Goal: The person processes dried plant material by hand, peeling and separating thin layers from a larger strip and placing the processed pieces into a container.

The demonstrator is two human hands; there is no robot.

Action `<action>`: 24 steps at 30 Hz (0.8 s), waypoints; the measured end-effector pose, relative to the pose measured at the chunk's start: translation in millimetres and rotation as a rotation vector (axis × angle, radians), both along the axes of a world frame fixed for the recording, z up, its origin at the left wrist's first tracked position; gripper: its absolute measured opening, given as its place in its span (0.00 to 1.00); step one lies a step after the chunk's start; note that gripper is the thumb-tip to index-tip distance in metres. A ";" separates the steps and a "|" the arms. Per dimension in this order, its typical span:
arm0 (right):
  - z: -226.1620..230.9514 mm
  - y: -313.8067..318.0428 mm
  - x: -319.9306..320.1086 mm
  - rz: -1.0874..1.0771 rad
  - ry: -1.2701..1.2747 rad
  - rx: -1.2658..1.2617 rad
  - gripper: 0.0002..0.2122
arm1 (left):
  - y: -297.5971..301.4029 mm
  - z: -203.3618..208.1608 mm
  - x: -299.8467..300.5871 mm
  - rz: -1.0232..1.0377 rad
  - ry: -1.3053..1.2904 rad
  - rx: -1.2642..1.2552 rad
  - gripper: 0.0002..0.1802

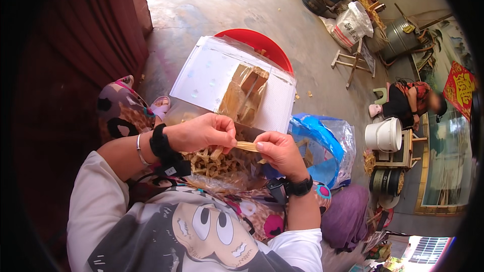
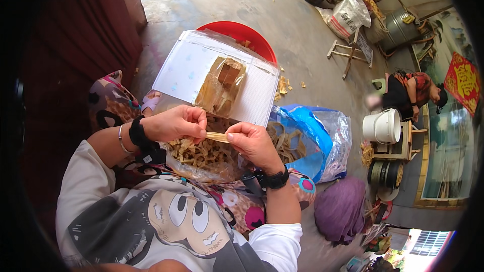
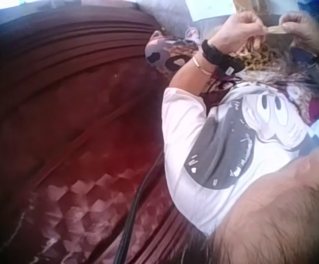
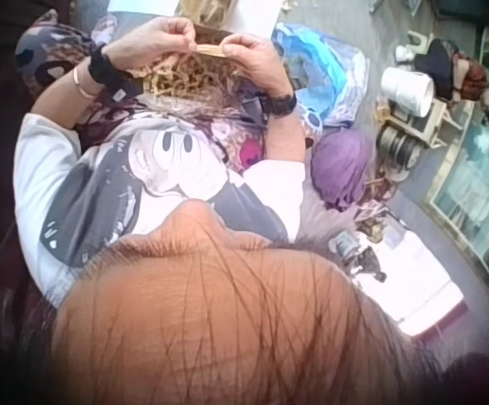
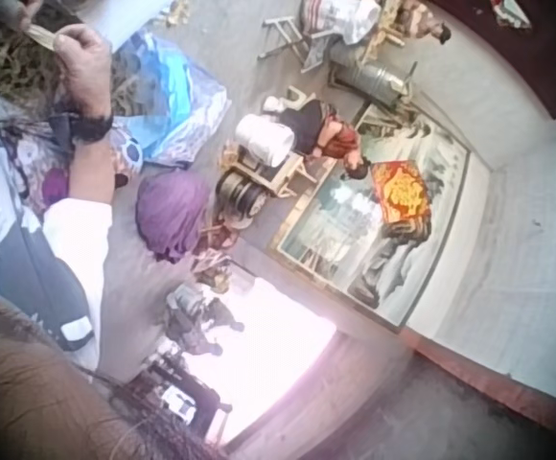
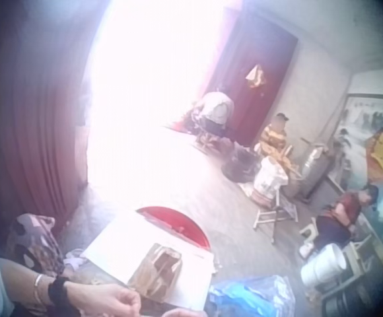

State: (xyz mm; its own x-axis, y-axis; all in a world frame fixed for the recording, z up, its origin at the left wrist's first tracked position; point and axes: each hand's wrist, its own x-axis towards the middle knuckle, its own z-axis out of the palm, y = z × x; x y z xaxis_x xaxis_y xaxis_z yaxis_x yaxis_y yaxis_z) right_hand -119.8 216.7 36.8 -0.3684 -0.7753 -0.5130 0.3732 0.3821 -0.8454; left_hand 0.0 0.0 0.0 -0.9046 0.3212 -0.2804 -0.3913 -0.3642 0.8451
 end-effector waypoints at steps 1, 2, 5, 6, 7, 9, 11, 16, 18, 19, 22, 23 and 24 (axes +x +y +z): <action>0.7 -1.4 1.3 0.011 0.021 -0.005 0.07 | -2.3 1.6 0.8 -0.011 0.026 -0.041 0.03; 0.6 -2.4 2.0 0.023 0.042 -0.010 0.07 | -3.9 3.6 2.3 -0.022 0.052 -0.083 0.02; -2.6 2.0 -13.2 0.190 0.337 0.092 0.07 | -4.1 15.0 -2.6 0.153 0.559 -0.744 0.03; -2.6 -1.5 -15.2 0.227 0.574 0.145 0.07 | -5.5 14.4 -4.6 0.219 0.663 -0.931 0.05; -6.1 -5.8 -15.7 0.128 0.680 0.109 0.07 | -7.3 14.1 -8.8 0.316 0.798 -1.080 0.06; -16.7 -17.6 -13.1 -0.074 0.887 0.039 0.07 | -10.1 14.7 -18.5 0.518 1.073 -1.369 0.07; -21.7 -31.7 -12.1 -0.155 1.180 -0.033 0.07 | -13.1 16.7 -22.9 0.479 1.061 -1.509 0.09; -34.9 -21.2 -23.5 0.036 1.425 0.286 0.08 | -19.7 9.9 -20.5 0.259 0.945 -1.687 0.09; -29.7 -12.5 -18.1 -0.006 1.053 0.194 0.09 | -20.7 16.7 -10.9 0.190 0.932 -1.586 0.11; -20.9 -13.1 -10.1 -0.031 0.760 0.152 0.09 | -14.8 18.8 -6.4 0.267 0.976 -1.495 0.13; -6.3 -19.5 17.8 -0.075 0.060 -0.017 0.10 | 2.8 20.9 0.1 0.343 1.117 -1.270 0.21; -5.4 -20.3 24.3 -0.073 -0.055 -0.099 0.10 | 5.8 16.3 -1.7 0.304 1.173 -1.266 0.19; 1.9 -19.8 24.7 0.009 -0.051 -0.072 0.10 | 3.4 12.4 -1.9 0.272 1.149 -1.276 0.18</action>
